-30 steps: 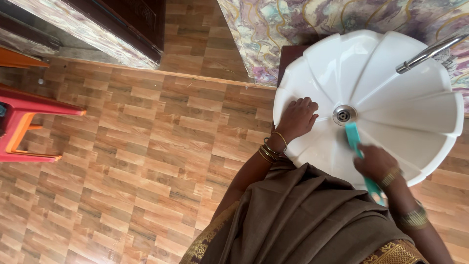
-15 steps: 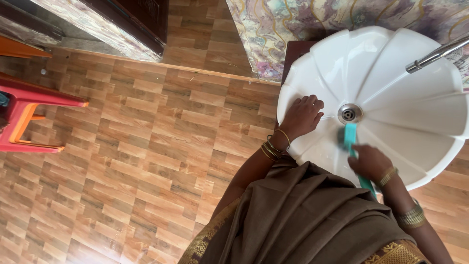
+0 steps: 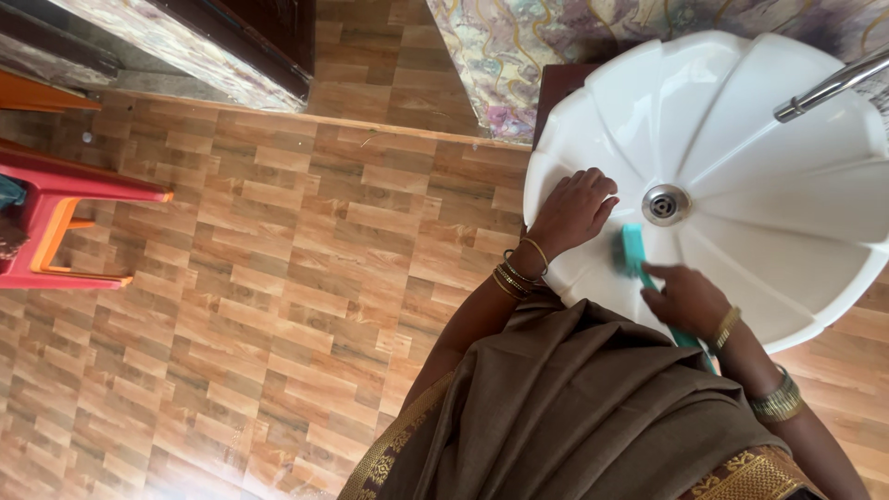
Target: The person scrubs a white, flower-shaped sink with a teal brush, focusing on the basin and the drain area. They rinse the brush under the faucet and continue scrubbing the sink's interior surfaces.
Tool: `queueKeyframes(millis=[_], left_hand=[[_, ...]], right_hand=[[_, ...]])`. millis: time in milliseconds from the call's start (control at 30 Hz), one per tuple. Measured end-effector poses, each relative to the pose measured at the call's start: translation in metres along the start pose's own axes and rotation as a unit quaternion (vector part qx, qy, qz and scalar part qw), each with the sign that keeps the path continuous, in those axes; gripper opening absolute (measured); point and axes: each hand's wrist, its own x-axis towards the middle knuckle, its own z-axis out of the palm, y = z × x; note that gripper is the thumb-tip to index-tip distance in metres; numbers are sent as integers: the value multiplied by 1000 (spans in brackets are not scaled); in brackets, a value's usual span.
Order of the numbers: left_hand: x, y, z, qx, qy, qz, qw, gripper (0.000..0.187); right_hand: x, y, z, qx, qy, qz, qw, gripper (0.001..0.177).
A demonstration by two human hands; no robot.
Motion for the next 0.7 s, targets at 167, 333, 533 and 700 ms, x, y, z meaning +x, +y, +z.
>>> queueKeyframes(millis=[167,333,533,700], left_hand=[[4,6,-6,9,3,1,1000,15],[1,7,-8,-20,32,14,999,16],[2,6,-7,-20,23,2,1000,17],[6,9,-9,-21,16,-2,1000,20]], right_hand=[[56,0,-28,-86,89,27,992,50],[32,-7,-14,-83,23,54,995,53],[8,-9,0,-99,24,46,994,59],[36,16,-31,-70,96,92,989,61]])
